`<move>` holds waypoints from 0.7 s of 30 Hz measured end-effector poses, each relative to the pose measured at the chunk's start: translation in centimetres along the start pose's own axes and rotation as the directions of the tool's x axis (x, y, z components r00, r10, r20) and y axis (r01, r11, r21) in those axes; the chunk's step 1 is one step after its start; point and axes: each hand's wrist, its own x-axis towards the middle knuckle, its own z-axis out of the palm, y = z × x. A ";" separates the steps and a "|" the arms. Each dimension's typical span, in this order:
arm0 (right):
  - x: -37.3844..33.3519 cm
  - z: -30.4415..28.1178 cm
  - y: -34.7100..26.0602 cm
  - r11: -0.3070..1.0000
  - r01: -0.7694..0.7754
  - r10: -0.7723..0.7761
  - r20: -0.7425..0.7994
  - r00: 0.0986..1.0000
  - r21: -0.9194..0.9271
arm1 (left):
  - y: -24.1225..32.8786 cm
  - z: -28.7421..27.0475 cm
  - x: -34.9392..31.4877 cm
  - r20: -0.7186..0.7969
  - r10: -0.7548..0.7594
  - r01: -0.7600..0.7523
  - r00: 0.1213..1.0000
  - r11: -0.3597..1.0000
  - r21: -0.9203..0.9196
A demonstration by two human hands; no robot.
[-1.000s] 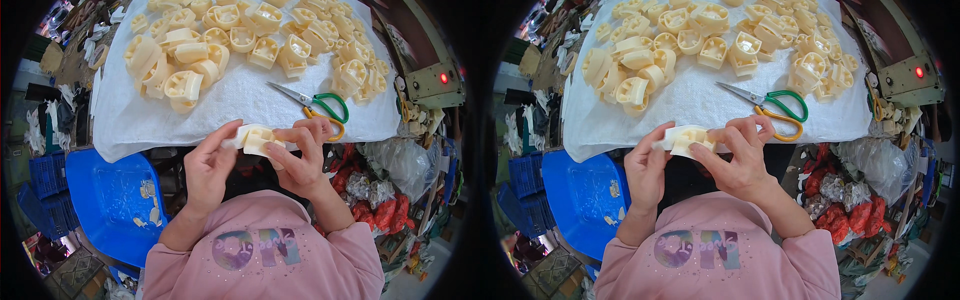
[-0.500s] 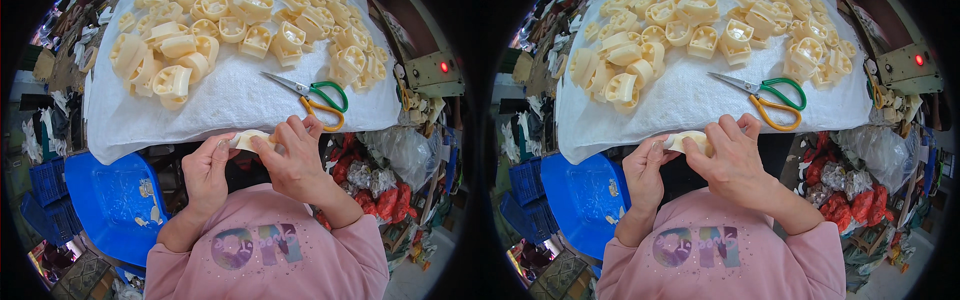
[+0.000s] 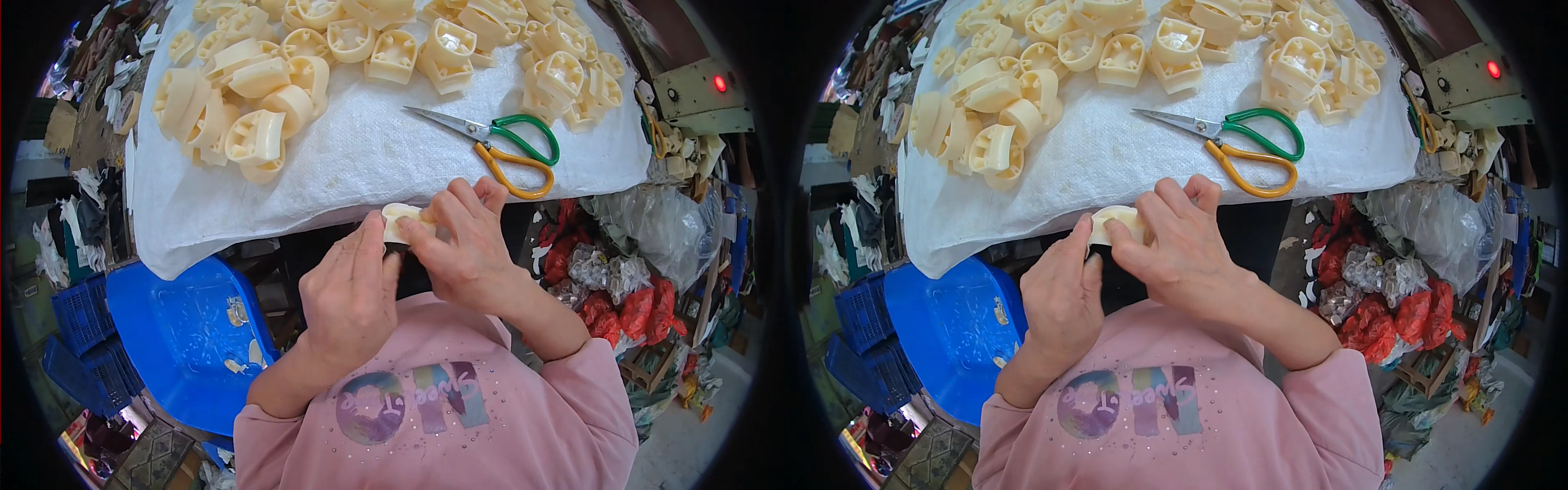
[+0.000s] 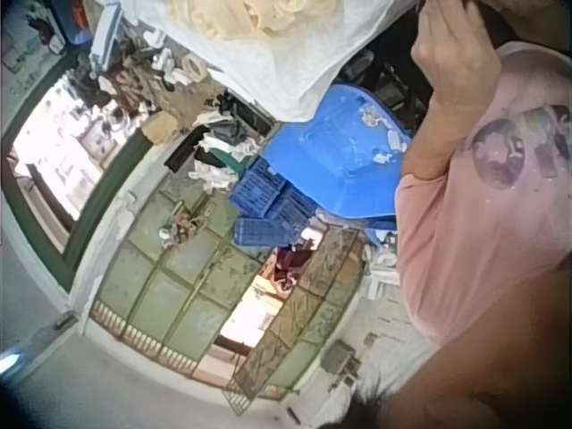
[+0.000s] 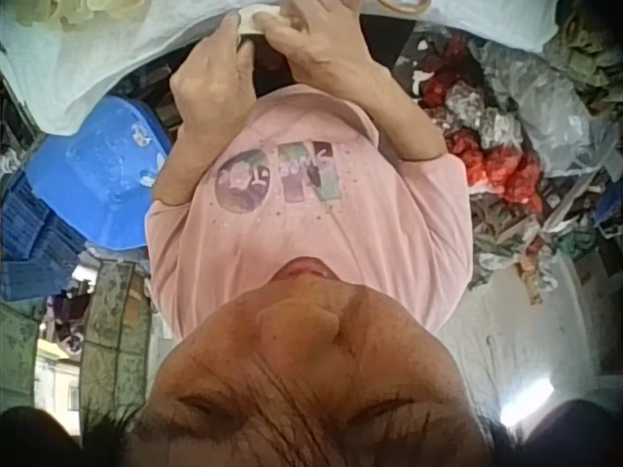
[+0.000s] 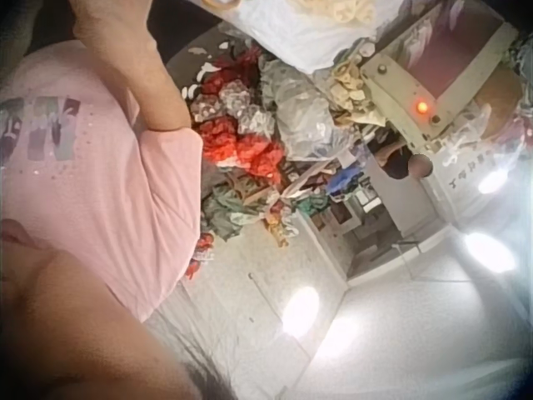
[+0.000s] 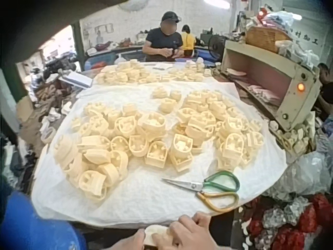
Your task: Applying white adhesive tape strips to plastic shoe components and trimming the excess with scissors.
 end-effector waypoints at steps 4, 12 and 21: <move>0.1 0.2 1.1 0.995 -0.012 0.019 -0.070 0.997 0.094 | -0.7 -0.4 0.4 0.077 -0.077 0.095 0.994 0.961 -0.261; -0.2 0.1 1.1 0.964 0.015 0.005 -0.073 0.997 0.266 | -3.5 1.2 0.3 0.605 -0.091 0.609 0.791 0.021 -0.793; 0.1 -0.6 0.6 0.926 0.013 -0.022 0.020 1.000 0.378 | -3.7 1.9 0.7 0.718 -0.050 0.701 0.694 -0.178 -0.690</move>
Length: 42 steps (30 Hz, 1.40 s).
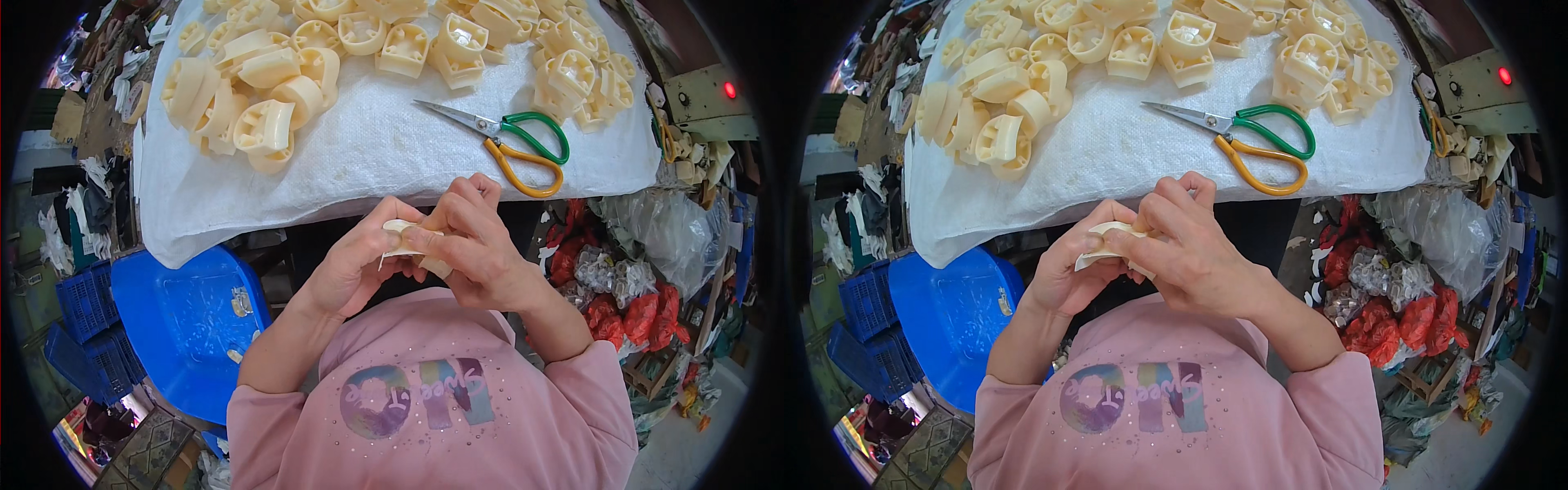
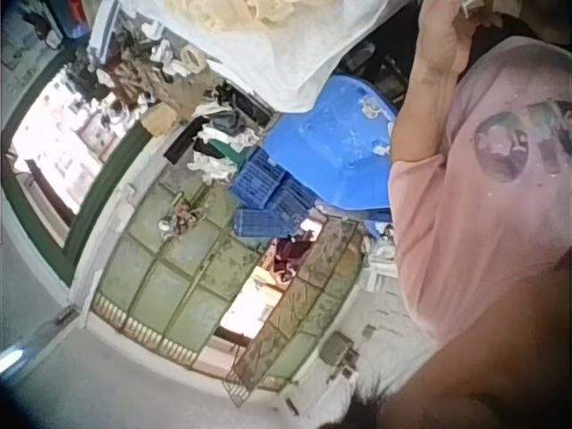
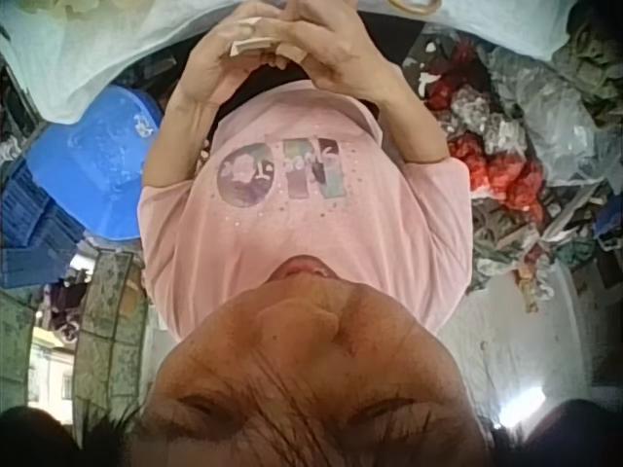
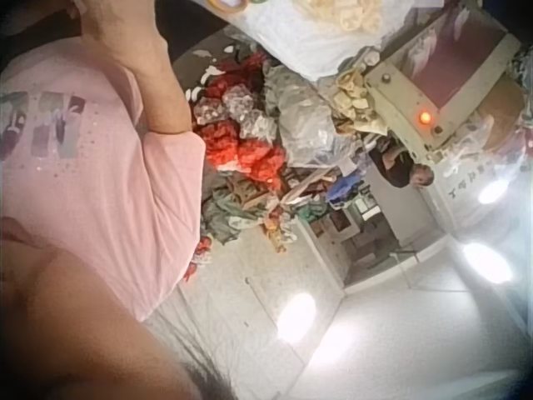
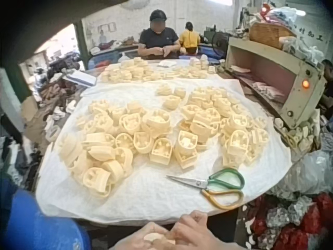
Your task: Applying white adhesive tape strips to plastic shoe components and trimming the excess with scissors.
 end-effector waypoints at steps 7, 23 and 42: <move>-0.3 -0.3 0.4 1.000 0.003 -0.003 -0.015 1.000 0.019 | -0.1 0.3 0.7 -0.058 0.084 -0.072 0.995 0.981 0.179; -0.5 -0.5 -0.2 0.990 -0.122 0.125 0.040 0.991 -0.070 | -2.0 1.5 -0.6 -0.004 0.870 -0.339 0.493 0.196 0.920; -2.2 0.4 1.3 0.985 -0.171 0.171 -0.034 0.985 0.026 | -1.2 2.2 -0.4 0.065 0.775 -0.224 0.628 0.100 0.969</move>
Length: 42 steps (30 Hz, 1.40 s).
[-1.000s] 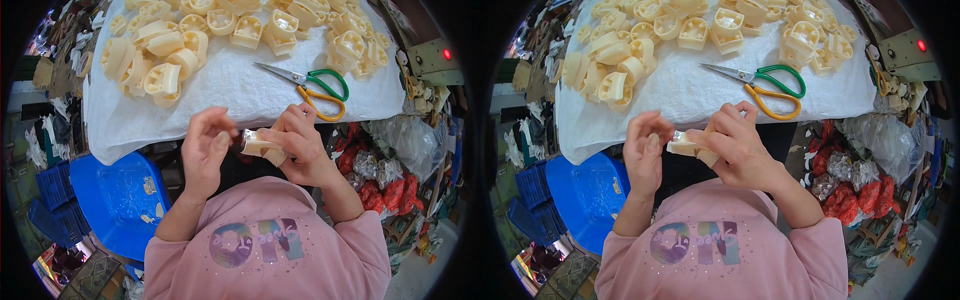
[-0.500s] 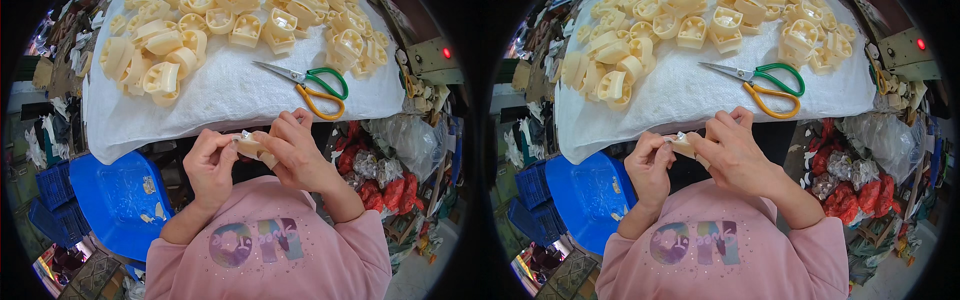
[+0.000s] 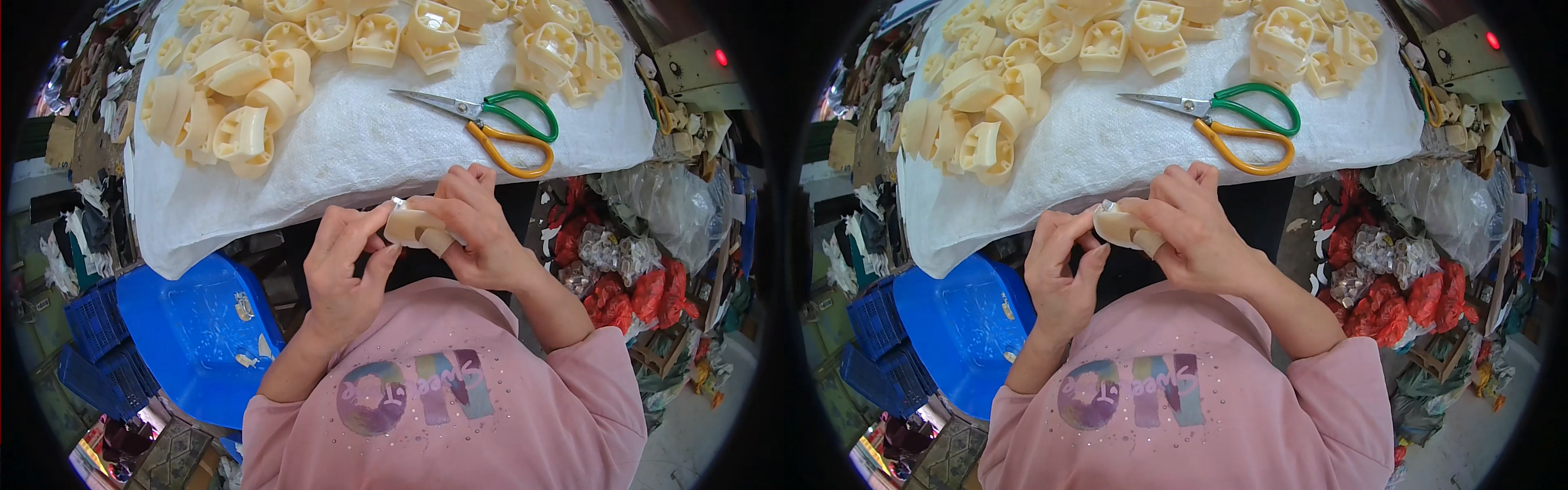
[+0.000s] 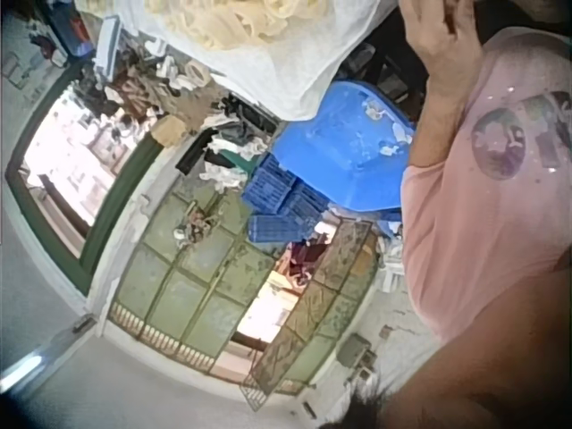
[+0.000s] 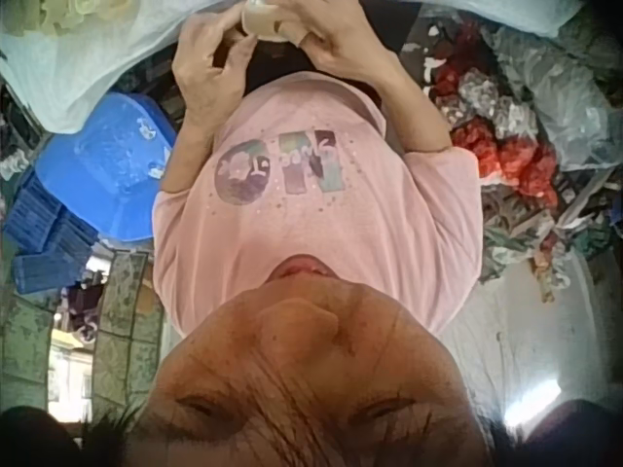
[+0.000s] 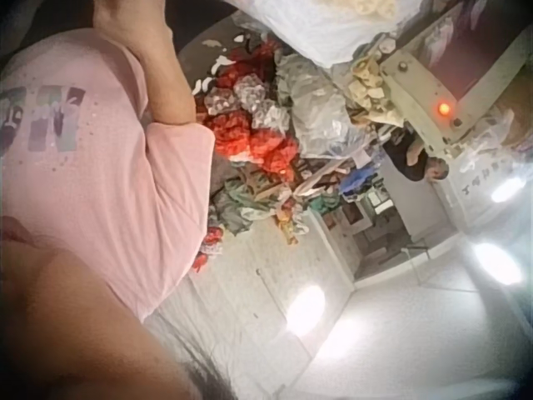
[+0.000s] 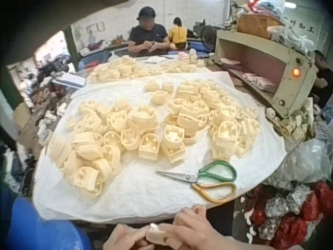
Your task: Applying white adhesive tape strips to plastic shoe components and trimming the excess with scissors.
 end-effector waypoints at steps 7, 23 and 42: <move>0.3 -0.3 0.0 0.995 0.041 -0.044 0.027 0.999 0.091 | -2.2 0.6 -0.5 0.100 -0.171 0.196 0.980 0.752 -0.629; 1.0 -1.4 -0.6 0.990 0.066 -0.096 0.252 0.963 0.123 | -0.4 1.1 0.4 0.040 -0.130 0.136 0.991 0.950 -0.282; 1.9 -2.9 -1.8 0.984 0.177 -0.180 -0.133 0.975 -0.031 | -2.9 -1.0 -0.4 -0.248 0.310 -0.287 0.918 0.950 0.125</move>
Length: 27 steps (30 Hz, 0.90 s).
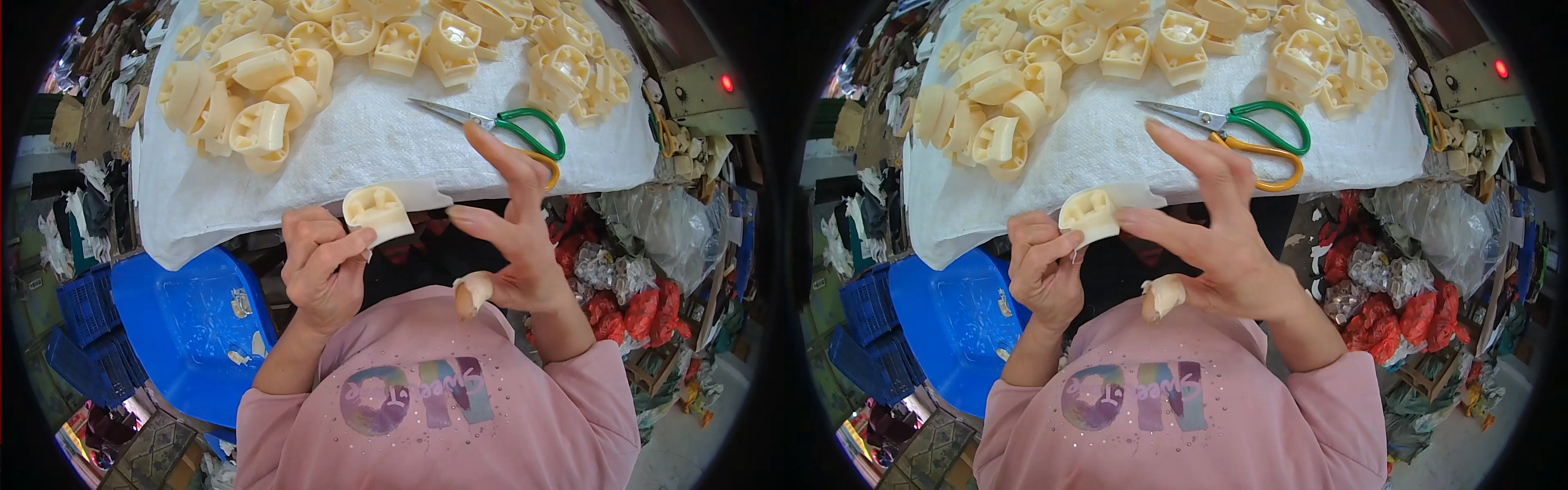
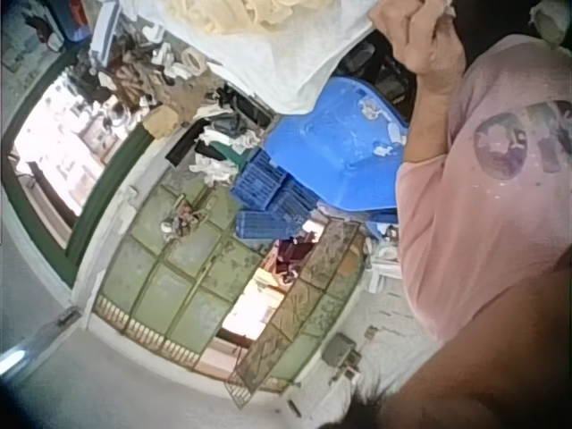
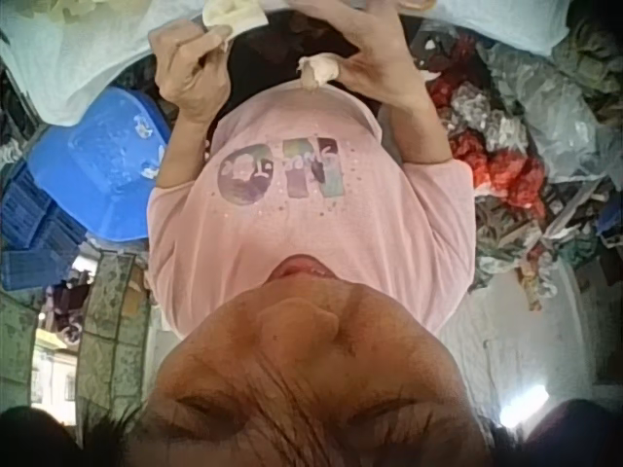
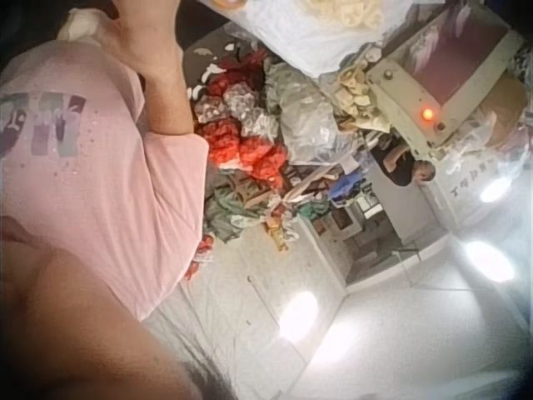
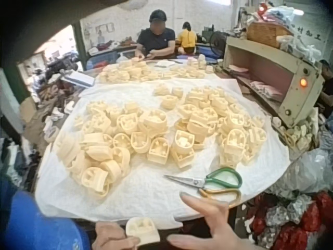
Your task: Applying white adhesive tape strips to plastic shoe components and trimming the excess with scissors.
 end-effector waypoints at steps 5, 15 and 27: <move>-4.9 4.4 -0.8 0.517 -0.360 0.664 -0.098 0.742 0.776 | 1.1 0.5 0.8 -0.101 0.035 -0.048 0.994 0.989 -0.137; -3.5 4.9 -1.7 0.343 -0.410 0.774 -0.007 0.633 0.845 | 1.5 1.0 -0.3 0.116 0.167 -0.123 0.979 0.941 -0.314; -3.9 3.8 -1.4 0.092 -0.459 0.777 0.225 0.588 0.883 | 1.9 0.8 0.0 0.308 0.194 -0.203 0.931 0.979 -0.004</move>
